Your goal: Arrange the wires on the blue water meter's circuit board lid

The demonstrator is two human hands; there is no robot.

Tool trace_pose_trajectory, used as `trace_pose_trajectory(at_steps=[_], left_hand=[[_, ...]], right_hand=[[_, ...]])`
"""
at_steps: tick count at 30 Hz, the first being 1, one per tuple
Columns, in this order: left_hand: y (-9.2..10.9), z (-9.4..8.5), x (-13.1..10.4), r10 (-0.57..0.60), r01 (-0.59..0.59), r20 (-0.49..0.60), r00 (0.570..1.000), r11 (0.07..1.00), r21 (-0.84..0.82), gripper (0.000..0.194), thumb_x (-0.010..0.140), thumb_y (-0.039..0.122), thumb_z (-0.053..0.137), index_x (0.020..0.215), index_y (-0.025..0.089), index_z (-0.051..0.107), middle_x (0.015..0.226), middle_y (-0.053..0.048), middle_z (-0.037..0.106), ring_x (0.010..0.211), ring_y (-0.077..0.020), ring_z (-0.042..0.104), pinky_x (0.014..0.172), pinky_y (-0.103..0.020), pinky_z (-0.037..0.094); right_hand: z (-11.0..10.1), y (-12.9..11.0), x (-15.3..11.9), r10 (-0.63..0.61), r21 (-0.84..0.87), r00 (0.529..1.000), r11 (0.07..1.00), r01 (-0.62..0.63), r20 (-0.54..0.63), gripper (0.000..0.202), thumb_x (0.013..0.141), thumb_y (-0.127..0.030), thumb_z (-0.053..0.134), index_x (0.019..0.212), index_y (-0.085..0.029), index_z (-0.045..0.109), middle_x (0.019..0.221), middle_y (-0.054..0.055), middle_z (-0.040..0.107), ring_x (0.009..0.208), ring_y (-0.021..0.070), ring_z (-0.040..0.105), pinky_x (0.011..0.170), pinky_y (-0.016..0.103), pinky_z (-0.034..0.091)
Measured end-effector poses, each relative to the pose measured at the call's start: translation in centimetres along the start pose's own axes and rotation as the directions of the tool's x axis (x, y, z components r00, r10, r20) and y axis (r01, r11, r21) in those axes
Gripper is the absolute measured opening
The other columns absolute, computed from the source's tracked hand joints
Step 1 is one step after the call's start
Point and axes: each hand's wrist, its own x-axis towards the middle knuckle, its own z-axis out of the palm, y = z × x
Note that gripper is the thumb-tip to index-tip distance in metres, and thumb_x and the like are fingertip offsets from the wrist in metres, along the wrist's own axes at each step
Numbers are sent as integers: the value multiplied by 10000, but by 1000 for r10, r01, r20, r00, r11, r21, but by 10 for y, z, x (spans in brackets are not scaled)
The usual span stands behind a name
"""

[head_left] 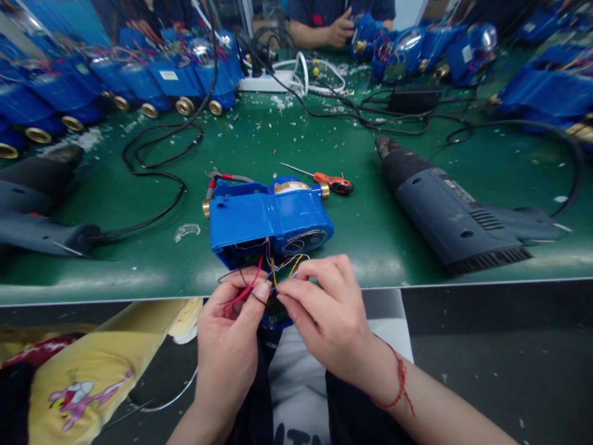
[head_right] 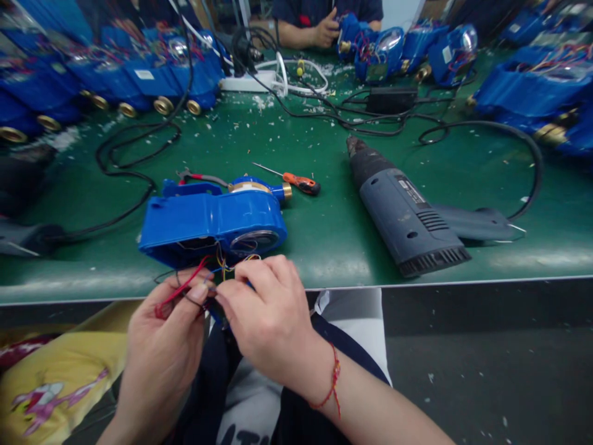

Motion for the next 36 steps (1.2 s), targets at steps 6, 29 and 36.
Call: trace_pose_trajectory(at_steps=[6, 29, 36], left_hand=[[-2, -1, 2, 11, -4, 103, 995, 998, -66, 49, 866, 269, 662, 863, 225, 640, 798, 41, 603, 725, -86, 528, 689, -159, 445], [7, 10, 12, 313, -458, 361, 879, 765, 453, 113, 806, 177, 629, 699, 210, 637, 688, 6, 631, 640, -155, 566, 590, -260, 439], [10, 8, 14, 243, -443, 427, 871, 765, 468, 130, 822, 177, 608, 699, 219, 607, 695, 4, 614, 658, -165, 542, 605, -274, 419]], right_hand=[[12, 1, 5, 127, 198, 990, 971, -138, 64, 121, 917, -164, 581, 841, -170, 674, 873, 57, 595, 834, 185, 505, 735, 352, 436], [-9, 7, 20, 154, 378, 985, 909, -174, 83, 192, 831, -26, 608, 697, -165, 611, 721, -1, 567, 690, 111, 543, 614, 228, 440], [-41, 11, 24, 236, 157, 947, 966, -205, -216, 222, 922, -112, 494, 716, -192, 483, 703, -8, 453, 656, 128, 434, 591, 293, 349]])
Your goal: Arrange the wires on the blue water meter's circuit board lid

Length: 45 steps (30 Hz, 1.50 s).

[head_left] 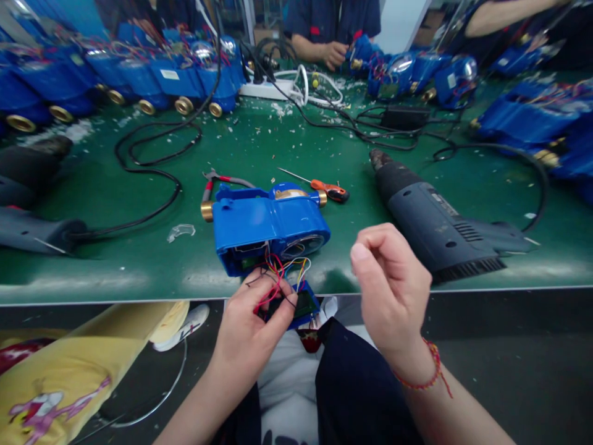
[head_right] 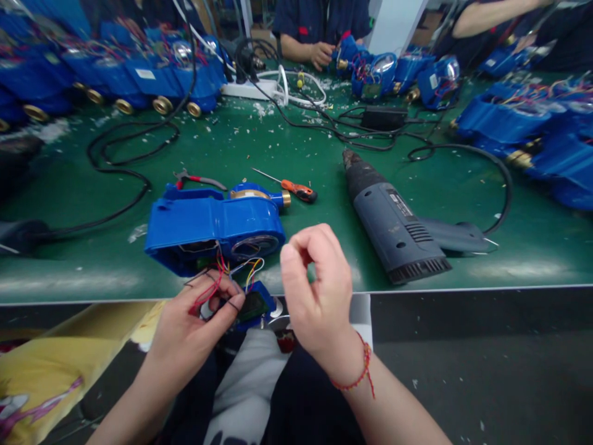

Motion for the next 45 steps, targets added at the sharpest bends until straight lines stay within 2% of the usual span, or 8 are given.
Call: trace_pose_trajectory(at_steps=[4, 8, 12, 17, 24, 31, 39, 45], left_hand=[[-1, -1, 2, 11, -10, 25, 1000, 1000, -29, 117, 813, 176, 622, 703, 216, 628, 695, 11, 604, 662, -151, 529, 577, -251, 400], [0, -2, 3, 7, -7, 1, 1000, 1000, -22, 97, 792, 180, 611, 700, 193, 638, 697, 4, 598, 617, -135, 500, 539, -237, 396], [1, -2, 1, -23, 23, 32, 999, 1000, -8, 108, 809, 180, 587, 711, 191, 630, 710, 1, 583, 646, -139, 522, 553, -235, 408], [2, -2, -1, 6, -6, 29, 1000, 1000, -16, 139, 794, 121, 572, 687, 206, 601, 684, 26, 558, 632, -121, 504, 574, -217, 411], [-2, -3, -1, 27, -27, 31, 999, 999, 18, 111, 804, 138, 582, 715, 197, 612, 708, 15, 573, 672, -131, 522, 583, -224, 423], [-2, -3, -4, 26, -26, 35, 999, 1000, 4, 159, 799, 102, 567, 684, 209, 592, 672, 33, 543, 628, -118, 500, 559, -209, 406], [-4, -4, -4, 41, -41, -1, 999, 998, -44, 161, 834, 112, 552, 742, 236, 596, 745, 40, 572, 753, -122, 531, 700, -190, 424], [3, -3, -7, -30, 27, -19, 999, 990, -141, 121, 897, 198, 534, 852, 242, 638, 893, 13, 618, 865, -143, 559, 791, -227, 418]], right_hand=[[-4, 2, -7, -31, -158, 979, 985, 63, 201, 168, 865, -113, 542, 707, -170, 549, 761, 35, 504, 750, 170, 474, 669, 330, 372], [19, 1, -18, 53, 7, 936, 998, -59, 348, 52, 839, -134, 652, 890, -145, 659, 888, 50, 566, 873, 182, 527, 752, 320, 427], [32, 4, -18, 65, 56, 955, 995, -84, 291, 203, 832, -16, 616, 694, -159, 580, 743, 3, 558, 773, 147, 520, 680, 282, 404], [14, 8, -4, -36, -40, 999, 999, 38, 34, 236, 907, -77, 515, 693, -177, 525, 748, 8, 496, 729, 143, 480, 640, 295, 370], [23, 6, -14, 53, -22, 965, 999, -49, 259, 143, 857, -161, 634, 723, -175, 586, 770, 17, 562, 800, 168, 501, 703, 310, 390], [24, 6, 1, 1, -17, 999, 1000, 0, 42, 184, 937, -119, 504, 762, -176, 509, 771, 7, 503, 757, 137, 487, 670, 281, 382], [16, 23, -14, -136, -135, 913, 970, 201, 385, 100, 950, -123, 494, 937, -169, 582, 984, 97, 566, 918, 213, 506, 773, 352, 452], [16, 25, -12, -270, -90, 856, 935, 342, 441, 116, 946, -105, 518, 874, -130, 605, 947, 91, 622, 842, 192, 500, 732, 340, 428]])
